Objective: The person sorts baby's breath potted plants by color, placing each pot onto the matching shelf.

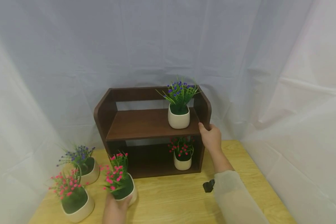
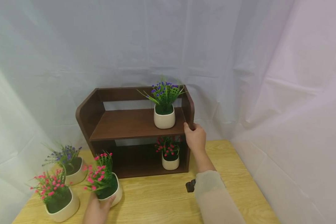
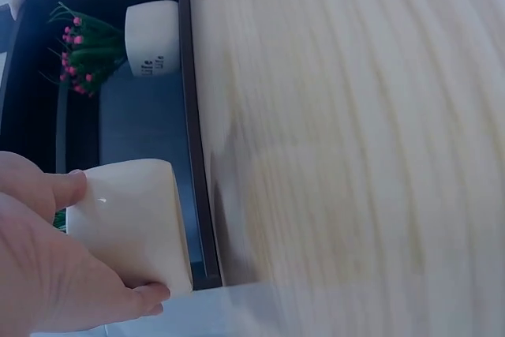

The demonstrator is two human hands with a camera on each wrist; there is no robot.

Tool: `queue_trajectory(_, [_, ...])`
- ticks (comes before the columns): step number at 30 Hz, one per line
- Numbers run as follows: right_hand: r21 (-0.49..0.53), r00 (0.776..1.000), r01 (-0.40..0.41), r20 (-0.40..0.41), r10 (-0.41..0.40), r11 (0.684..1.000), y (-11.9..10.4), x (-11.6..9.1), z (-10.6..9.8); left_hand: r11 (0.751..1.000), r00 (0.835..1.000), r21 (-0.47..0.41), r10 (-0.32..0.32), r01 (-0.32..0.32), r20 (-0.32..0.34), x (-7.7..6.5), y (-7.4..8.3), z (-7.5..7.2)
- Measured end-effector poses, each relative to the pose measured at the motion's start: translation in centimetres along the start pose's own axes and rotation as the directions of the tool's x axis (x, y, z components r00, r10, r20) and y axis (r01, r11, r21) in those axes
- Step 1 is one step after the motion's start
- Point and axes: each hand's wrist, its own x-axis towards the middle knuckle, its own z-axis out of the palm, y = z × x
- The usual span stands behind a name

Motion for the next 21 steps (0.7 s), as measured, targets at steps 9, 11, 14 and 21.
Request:
queue_trajectory(9, [-0.008, 1.0, -0.003, 0.002, 0.003, 1.0, 0.1, 0.0, 0.0, 1.0, 0.997, -0.019, 0.016, -0.014, 0.074, -0.2, 1.1, 0.7])
queue_trajectory(11, [-0.003, 1.0, -0.006, 0.001, 0.006, 1.0, 0.1, 0.0, 0.0, 0.999, 0.996, -0.035, 0.032, -0.029, 0.082, -0.2, 1.4, 0.9])
queue_trajectory(14, [0.002, 1.0, -0.009, -0.001, 0.009, 1.0, 0.0, 0.0, 0.0, 0.997, 0.994, -0.05, 0.063, -0.059, 0.091, -0.2, 1.8, 1.1])
queue_trajectory(21, [0.002, 1.0, -0.011, -0.006, 0.011, 1.0, 0.0, 0.0, 0.1, 0.991, 0.983, -0.067, 0.124, -0.115, 0.133, 0.0, 3.1, 1.8])
